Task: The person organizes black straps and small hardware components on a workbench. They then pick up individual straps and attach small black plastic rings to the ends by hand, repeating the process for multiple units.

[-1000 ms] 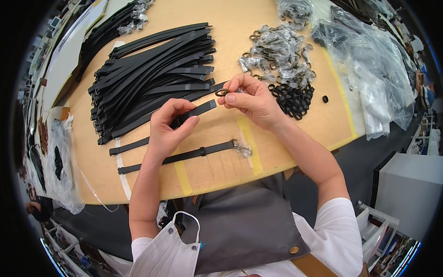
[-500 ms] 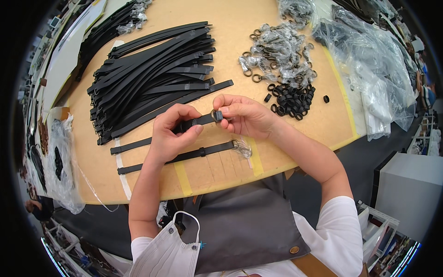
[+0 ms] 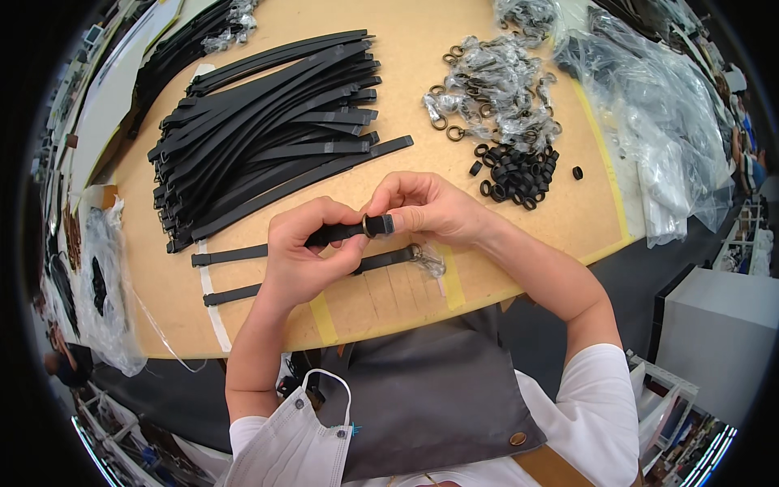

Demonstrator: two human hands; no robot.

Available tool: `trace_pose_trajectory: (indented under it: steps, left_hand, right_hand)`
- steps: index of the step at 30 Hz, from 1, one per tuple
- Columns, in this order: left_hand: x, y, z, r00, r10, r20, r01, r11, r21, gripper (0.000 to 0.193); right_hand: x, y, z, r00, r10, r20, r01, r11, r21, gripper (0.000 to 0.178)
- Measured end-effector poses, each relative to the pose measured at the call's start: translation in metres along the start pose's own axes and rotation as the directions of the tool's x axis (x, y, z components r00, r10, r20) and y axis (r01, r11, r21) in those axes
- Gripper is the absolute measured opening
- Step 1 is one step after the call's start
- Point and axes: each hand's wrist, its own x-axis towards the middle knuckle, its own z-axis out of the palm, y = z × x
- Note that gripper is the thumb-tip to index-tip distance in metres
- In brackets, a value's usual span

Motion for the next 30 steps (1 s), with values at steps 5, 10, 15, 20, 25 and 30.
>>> trace_pose_trajectory:
  steps: [5, 10, 15, 20, 25, 30]
  left_hand:
    - [-0.002, -0.004, 0.004, 0.998, 0.051, 0.020, -0.053, 0.995, 0.086, 0.017]
    - [-0.005, -0.012, 0.014, 0.993, 0.083, 0.086, -0.100, 0.971, 0.217, 0.019]
    - [-0.001, -0.002, 0.014, 0.992, -0.092, 0.084, 0.076, 0.980, 0.182, 0.024]
    - [0.000, -0.012, 0.008, 0.986, -0.097, 0.136, 0.072, 0.981, 0.177, 0.023]
    - [0.001, -0.010, 0.008, 0.979, -0.123, 0.163, 0.098, 0.983, 0.153, 0.021]
    - [0.000, -0.012, 0.009, 0.975, -0.144, 0.171, 0.120, 0.982, 0.144, 0.021]
  right_hand:
    - [0.000, -0.017, 0.018, 0.989, 0.134, -0.066, -0.138, 0.988, -0.074, 0.023]
    - [-0.003, -0.012, 0.025, 0.960, 0.195, -0.199, -0.257, 0.895, -0.365, 0.019]
    - [-0.002, -0.014, 0.029, 0.935, 0.198, -0.294, -0.310, 0.859, -0.408, 0.019]
    - [-0.002, -0.023, 0.031, 0.919, 0.231, -0.319, -0.349, 0.852, -0.391, 0.019]
    - [-0.002, -0.021, 0.029, 0.923, 0.236, -0.303, -0.345, 0.858, -0.382, 0.016]
    - [-0.002, -0.022, 0.029, 0.918, 0.264, -0.296, -0.368, 0.845, -0.387, 0.013]
